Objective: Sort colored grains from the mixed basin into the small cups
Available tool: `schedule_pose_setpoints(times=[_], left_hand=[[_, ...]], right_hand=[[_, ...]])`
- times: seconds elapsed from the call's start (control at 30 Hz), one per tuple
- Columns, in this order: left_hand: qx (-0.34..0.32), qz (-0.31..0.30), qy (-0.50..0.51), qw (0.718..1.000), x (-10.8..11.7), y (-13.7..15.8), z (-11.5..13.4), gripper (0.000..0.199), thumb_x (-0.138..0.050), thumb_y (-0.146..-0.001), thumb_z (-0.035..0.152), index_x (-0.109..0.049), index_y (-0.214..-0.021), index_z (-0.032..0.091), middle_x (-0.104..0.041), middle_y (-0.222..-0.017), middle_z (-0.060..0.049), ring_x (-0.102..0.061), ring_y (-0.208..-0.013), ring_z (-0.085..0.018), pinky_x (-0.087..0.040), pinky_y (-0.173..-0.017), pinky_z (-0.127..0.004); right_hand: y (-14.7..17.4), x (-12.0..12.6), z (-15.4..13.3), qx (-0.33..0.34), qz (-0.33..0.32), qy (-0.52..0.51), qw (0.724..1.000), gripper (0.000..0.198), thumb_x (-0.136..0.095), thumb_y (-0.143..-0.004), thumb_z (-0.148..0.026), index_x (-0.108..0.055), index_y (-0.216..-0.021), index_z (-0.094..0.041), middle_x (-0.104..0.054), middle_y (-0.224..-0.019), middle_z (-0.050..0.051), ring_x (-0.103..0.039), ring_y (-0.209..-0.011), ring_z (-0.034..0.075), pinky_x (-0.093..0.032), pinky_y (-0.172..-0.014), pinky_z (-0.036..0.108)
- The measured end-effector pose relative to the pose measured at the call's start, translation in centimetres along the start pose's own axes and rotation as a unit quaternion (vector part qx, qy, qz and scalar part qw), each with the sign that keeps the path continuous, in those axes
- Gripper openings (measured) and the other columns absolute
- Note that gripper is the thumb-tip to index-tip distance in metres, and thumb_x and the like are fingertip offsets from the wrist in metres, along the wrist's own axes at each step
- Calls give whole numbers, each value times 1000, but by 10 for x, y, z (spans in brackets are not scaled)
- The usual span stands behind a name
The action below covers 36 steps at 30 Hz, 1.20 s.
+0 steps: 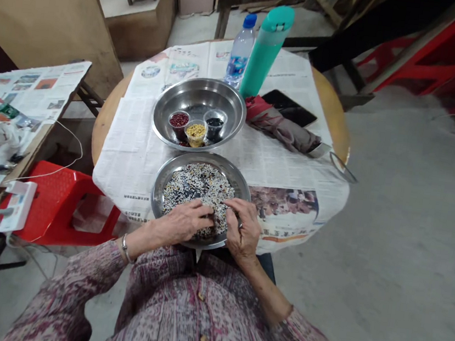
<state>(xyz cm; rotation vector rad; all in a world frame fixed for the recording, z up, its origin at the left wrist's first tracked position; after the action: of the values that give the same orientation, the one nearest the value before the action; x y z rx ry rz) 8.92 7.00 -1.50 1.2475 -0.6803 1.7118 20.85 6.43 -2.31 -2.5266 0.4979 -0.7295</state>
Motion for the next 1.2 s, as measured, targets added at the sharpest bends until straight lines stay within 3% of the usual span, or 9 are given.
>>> schedule_pose_setpoints(times=[0.23, 0.33, 0.4, 0.47, 0.63, 0.8, 0.93, 1.1, 1.2], left_hand=[[156, 125, -61, 978, 32, 3, -64, 32, -42, -95, 3, -64, -112, 18, -57, -123, -10, -52, -114, -24, -51, -98, -40], [232, 139, -64, 960, 39, 26, -76, 28, -57, -95, 18, -59, -123, 18, -50, -133, -13, -50, -118, -29, -51, -99, -47], [250, 112, -48, 961, 35, 38, -70, 54, -74, -86, 35, -52, -132, 19, -44, -140, -16, -48, -122, -35, -51, -98, -53], [238, 86, -8, 967, 29, 46, -57, 68, -80, -79, 39, -47, -137, 22, -43, -139, -15, -48, -123, -36, -51, -99, -54], [197, 67, 101, 973, 11, 32, -33, 28, -55, -93, 11, -56, -119, 21, -55, -113, -8, -59, -103, -22, -54, -94, -39], [139, 115, 156, 971, -1, -17, -34, 23, -51, -93, 6, -61, -111, 17, -63, -101, -6, -63, -100, -20, -54, -94, -37], [76, 168, 154, 971, 17, -30, -29, 36, -57, -92, 11, -55, -128, 20, -61, -126, -8, -57, -122, -23, -48, -107, -43], [4, 55, 5, 998, 14, -23, -19, 70, -78, -83, 30, -45, -143, 24, -36, -160, -11, -29, -147, -34, -29, -119, -58], [-25, 17, -62, 998, 3, -31, -18, 72, -80, -82, 39, -46, -144, 24, -38, -158, -13, -28, -148, -36, -24, -119, -62]], right_hand=[[-1, 0, -2, 6, -2, 8, 1000, 19, -48, -95, -23, -66, -102, -25, -70, -99, 7, -66, -98, 23, -52, -89, 43], [-1, 0, -3, 11, 4, -1, 1000, 19, -48, -95, -22, -66, -102, -24, -70, -100, 7, -65, -97, 23, -52, -89, 43], [0, 0, -2, 8, 3, -2, 1000, 20, -48, -95, -22, -66, -102, -25, -70, -99, 6, -65, -97, 23, -52, -89, 43], [0, 0, -2, 7, 0, -7, 1000, 21, -48, -95, -21, -67, -103, -25, -70, -99, 6, -65, -97, 23, -51, -89, 44], [0, 1, -3, 17, 1, -21, 1000, 23, -49, -94, -19, -68, -106, -25, -70, -102, 6, -63, -99, 23, -51, -90, 43], [2, 1, -1, 6, 8, -16, 1000, 23, -47, -96, -22, -67, -107, -25, -69, -104, 7, -63, -101, 23, -51, -91, 43], [2, 7, -1, 5, 41, -34, 999, 29, -43, -97, -23, -65, -117, -23, -67, -113, 9, -61, -108, 24, -50, -94, 45], [3, 8, -1, 8, 53, -36, 998, 32, -41, -97, -25, -63, -120, -23, -67, -113, 9, -61, -110, 25, -50, -96, 47], [3, 7, 0, 5, 50, -35, 998, 32, -41, -97, -25, -63, -120, -23, -67, -113, 9, -61, -110, 25, -50, -95, 47]])
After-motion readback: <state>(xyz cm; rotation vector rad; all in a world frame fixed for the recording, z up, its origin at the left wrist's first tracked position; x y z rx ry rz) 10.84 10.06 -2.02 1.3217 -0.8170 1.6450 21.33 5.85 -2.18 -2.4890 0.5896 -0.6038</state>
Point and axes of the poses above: each hand's wrist, its own y-axis away from the middle knuckle, its own x-axis out of the back of the hand, z = x × y, the point moved 10 cm from there along -y, towards the middle knuckle
